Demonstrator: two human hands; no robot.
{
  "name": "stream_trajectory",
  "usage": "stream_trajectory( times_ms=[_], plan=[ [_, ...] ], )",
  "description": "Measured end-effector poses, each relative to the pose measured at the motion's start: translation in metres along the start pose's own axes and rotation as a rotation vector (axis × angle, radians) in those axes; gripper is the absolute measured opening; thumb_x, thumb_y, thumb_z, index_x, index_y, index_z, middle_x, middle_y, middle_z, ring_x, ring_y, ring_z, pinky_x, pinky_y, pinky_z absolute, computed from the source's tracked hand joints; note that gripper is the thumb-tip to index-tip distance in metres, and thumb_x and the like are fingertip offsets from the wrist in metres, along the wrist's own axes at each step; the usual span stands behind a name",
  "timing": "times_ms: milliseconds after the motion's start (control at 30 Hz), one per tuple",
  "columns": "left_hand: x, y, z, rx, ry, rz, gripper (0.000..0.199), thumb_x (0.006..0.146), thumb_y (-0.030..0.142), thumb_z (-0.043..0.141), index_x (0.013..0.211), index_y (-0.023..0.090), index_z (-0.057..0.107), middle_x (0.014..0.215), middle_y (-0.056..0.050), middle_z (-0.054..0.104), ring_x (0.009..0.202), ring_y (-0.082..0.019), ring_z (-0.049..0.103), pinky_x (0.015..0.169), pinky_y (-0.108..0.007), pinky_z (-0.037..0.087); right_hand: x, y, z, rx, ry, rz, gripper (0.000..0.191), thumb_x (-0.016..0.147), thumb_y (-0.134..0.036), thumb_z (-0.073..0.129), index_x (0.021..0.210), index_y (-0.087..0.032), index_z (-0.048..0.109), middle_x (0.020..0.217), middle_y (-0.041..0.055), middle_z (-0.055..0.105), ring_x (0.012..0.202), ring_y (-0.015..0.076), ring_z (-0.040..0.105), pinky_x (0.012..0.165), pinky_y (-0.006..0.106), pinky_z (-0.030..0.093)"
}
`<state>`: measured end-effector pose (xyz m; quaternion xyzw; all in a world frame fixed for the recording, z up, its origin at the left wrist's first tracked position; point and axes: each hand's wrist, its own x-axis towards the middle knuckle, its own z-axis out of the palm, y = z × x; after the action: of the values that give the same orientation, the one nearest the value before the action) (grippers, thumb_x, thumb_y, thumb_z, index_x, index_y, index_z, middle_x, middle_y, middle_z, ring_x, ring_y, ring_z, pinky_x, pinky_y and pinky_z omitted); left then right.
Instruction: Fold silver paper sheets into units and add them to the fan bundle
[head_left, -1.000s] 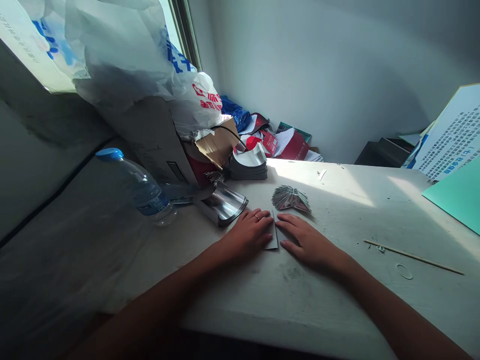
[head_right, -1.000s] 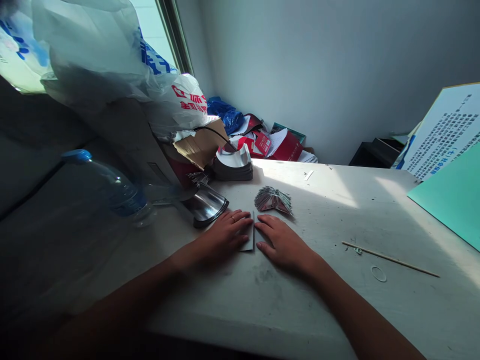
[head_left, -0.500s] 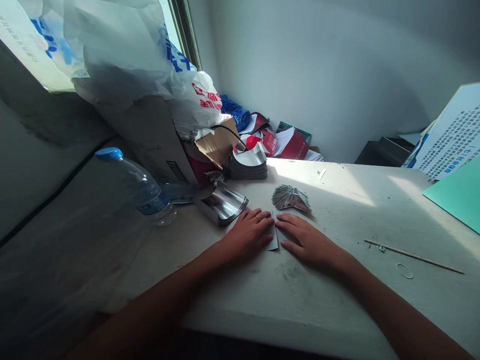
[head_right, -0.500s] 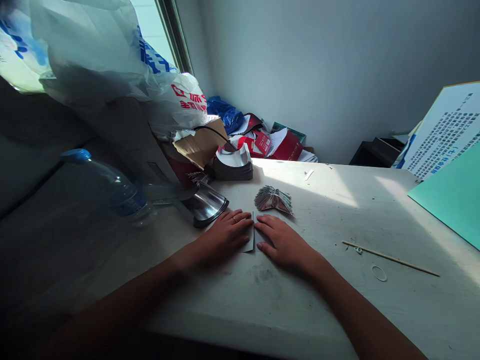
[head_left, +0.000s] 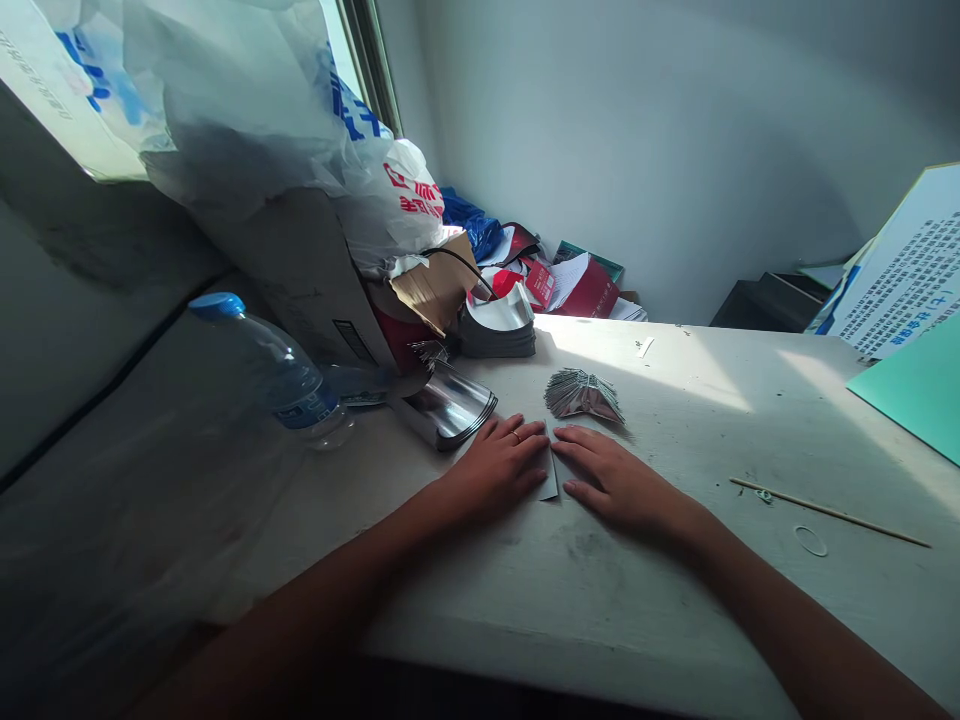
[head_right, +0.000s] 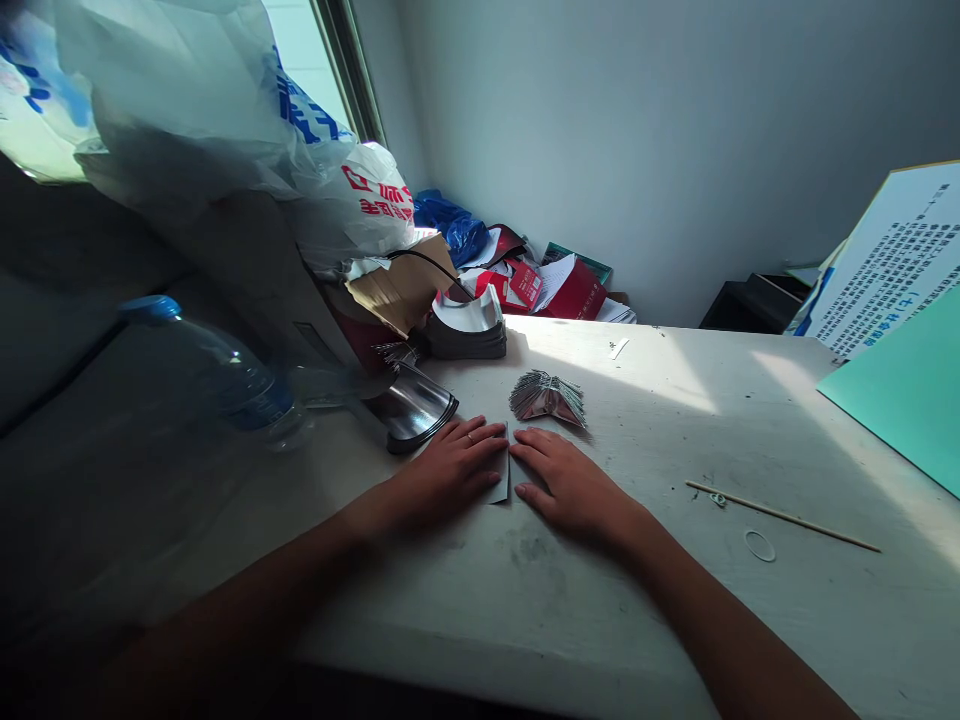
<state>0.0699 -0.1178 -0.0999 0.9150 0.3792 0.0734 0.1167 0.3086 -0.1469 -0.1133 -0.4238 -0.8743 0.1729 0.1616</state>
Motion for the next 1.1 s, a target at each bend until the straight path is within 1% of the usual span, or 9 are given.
stream_trajectory(
  times_ms=[100,267,433,633,867,967,1100],
  plan=[
    [0.0,0.0,0.0,0.003,-0.006,0.005,0.042,0.099,0.04,0.053,0.138,0.027,0.051,0.157,-0.005,0.041,0.148,-0.033,0.031,0.119,-0.057,0.027,0.0,0.0,-0.001,-0.015,-0.025,0.009,0.056,0.097,-0.041,0.054,0.148,-0.019,0.048,0.156,0.0104,0.042,0.143,0.0277,0.037,0.119,0.048,0.033],
    [0.001,-0.003,0.002,0.011,-0.008,0.023,0.041,0.099,0.042,0.052,0.138,0.029,0.05,0.156,-0.004,0.043,0.147,-0.031,0.032,0.119,-0.057,0.025,0.0,0.002,0.0,-0.021,-0.046,0.025,0.058,0.097,-0.044,0.053,0.15,-0.021,0.045,0.158,0.0085,0.039,0.145,0.0275,0.035,0.12,0.048,0.032],
    [0.001,-0.009,0.005,-0.003,0.028,0.062,0.042,0.098,0.043,0.053,0.139,0.031,0.05,0.155,-0.003,0.045,0.147,-0.03,0.033,0.12,-0.055,0.025,0.0,0.002,0.0,-0.003,-0.029,0.016,0.057,0.097,-0.043,0.054,0.149,-0.022,0.047,0.157,0.0092,0.04,0.144,0.0279,0.036,0.119,0.048,0.032],
    [0.003,-0.013,0.006,0.012,0.016,0.073,0.041,0.098,0.044,0.054,0.136,0.029,0.052,0.155,-0.003,0.045,0.147,-0.032,0.033,0.118,-0.059,0.026,-0.001,0.002,0.0,0.018,-0.013,0.0,0.056,0.096,-0.041,0.056,0.148,-0.022,0.048,0.156,0.0105,0.041,0.143,0.029,0.038,0.119,0.05,0.032],
    [0.005,-0.015,0.003,0.032,0.019,0.116,0.038,0.097,0.045,0.055,0.131,0.029,0.054,0.153,-0.003,0.047,0.145,-0.032,0.035,0.118,-0.06,0.027,-0.001,0.001,0.001,0.007,-0.008,0.004,0.055,0.097,-0.041,0.055,0.148,-0.022,0.048,0.156,0.0111,0.041,0.143,0.0289,0.037,0.118,0.05,0.033],
    [0.005,-0.015,0.002,0.051,0.023,0.128,0.036,0.096,0.044,0.056,0.129,0.028,0.056,0.151,-0.004,0.048,0.143,-0.032,0.037,0.117,-0.059,0.028,0.0,-0.002,0.001,-0.03,0.003,-0.014,0.051,0.097,-0.038,0.054,0.145,-0.019,0.051,0.153,0.0129,0.044,0.141,0.0293,0.039,0.117,0.051,0.034],
    [0.007,-0.016,0.003,0.069,0.032,0.134,0.037,0.096,0.042,0.057,0.131,0.029,0.054,0.15,-0.004,0.049,0.141,-0.033,0.038,0.115,-0.06,0.03,0.001,-0.006,0.004,-0.063,0.057,-0.092,0.043,0.098,-0.029,0.053,0.14,-0.019,0.055,0.145,0.0122,0.052,0.135,0.0283,0.044,0.114,0.051,0.037]
  ],
)
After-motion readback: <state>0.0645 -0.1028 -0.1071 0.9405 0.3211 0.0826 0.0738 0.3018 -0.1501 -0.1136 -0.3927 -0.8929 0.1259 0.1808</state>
